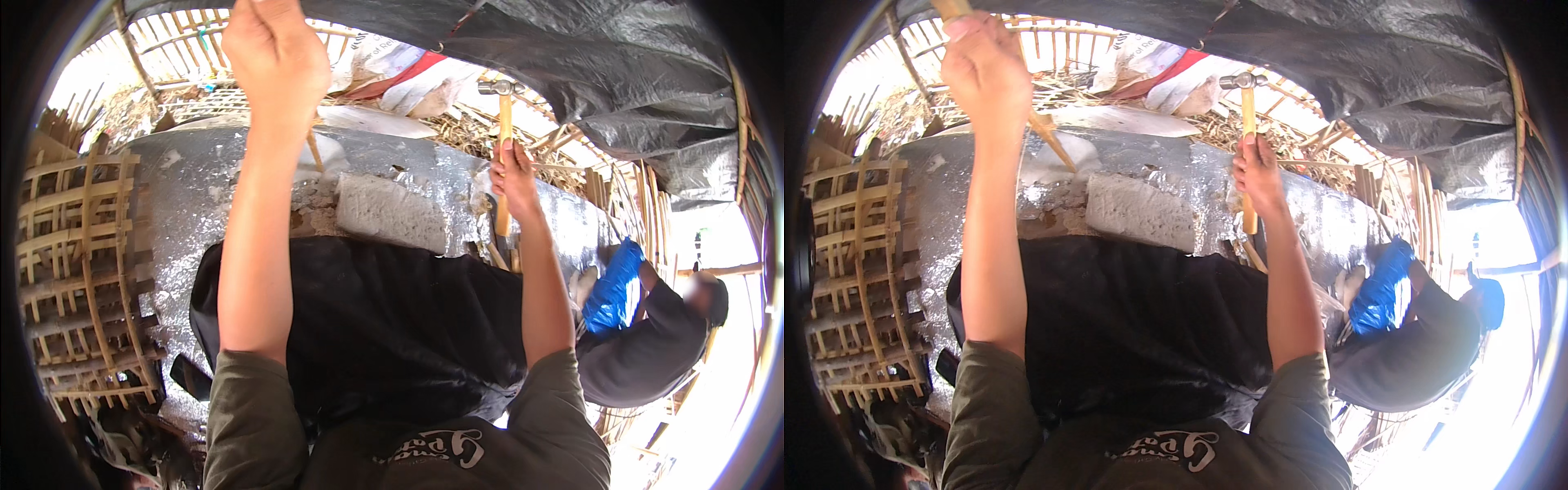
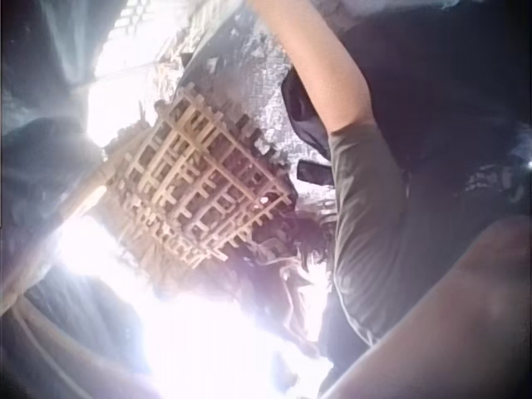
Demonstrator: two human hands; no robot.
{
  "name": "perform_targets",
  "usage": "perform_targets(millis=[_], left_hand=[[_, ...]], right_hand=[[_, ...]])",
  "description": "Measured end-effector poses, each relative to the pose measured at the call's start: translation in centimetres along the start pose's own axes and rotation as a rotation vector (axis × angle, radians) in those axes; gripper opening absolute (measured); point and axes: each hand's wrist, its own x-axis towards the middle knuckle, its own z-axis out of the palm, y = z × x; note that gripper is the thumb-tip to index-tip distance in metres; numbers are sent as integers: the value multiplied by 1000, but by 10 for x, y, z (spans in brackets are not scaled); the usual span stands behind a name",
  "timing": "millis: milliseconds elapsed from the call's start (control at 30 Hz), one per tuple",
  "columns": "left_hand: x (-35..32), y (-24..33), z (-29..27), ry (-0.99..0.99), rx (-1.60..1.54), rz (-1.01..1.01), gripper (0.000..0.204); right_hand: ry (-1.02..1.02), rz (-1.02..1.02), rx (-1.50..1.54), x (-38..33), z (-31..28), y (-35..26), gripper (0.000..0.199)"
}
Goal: The person sits on the floor and uses a large knife to sharpen thin bamboo sticks. They hold the sticks with one hand and scrape the blade along the surface to smooth and shape them.
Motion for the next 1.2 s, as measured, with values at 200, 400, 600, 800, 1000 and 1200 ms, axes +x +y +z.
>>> perform_targets(millis=[200, 400, 600, 800, 1000, 1200], left_hand=[[10, -2, 14, -8, 194, 19, 52], [32, -18, 10, 3, 48, -97, 46], [47, 3, -7, -137, -1010, -826, 45], [38, -19, 9, 23, 126, -98, 46], [44, -17, -1, 60, 240, -93, 50], [43, -23, 2, 57, 255, -82, 54]], right_hand=[[43, -348, -235, -44, 47, -82, 33], [200, -835, -377, -83, 107, -130, 32], [229, -720, -384, -60, 168, -74, 22], [122, -632, -640, -54, 176, -51, 17], [229, -713, -225, -71, 175, -85, 19], [52, -515, -626, -68, 195, -17, 18]])
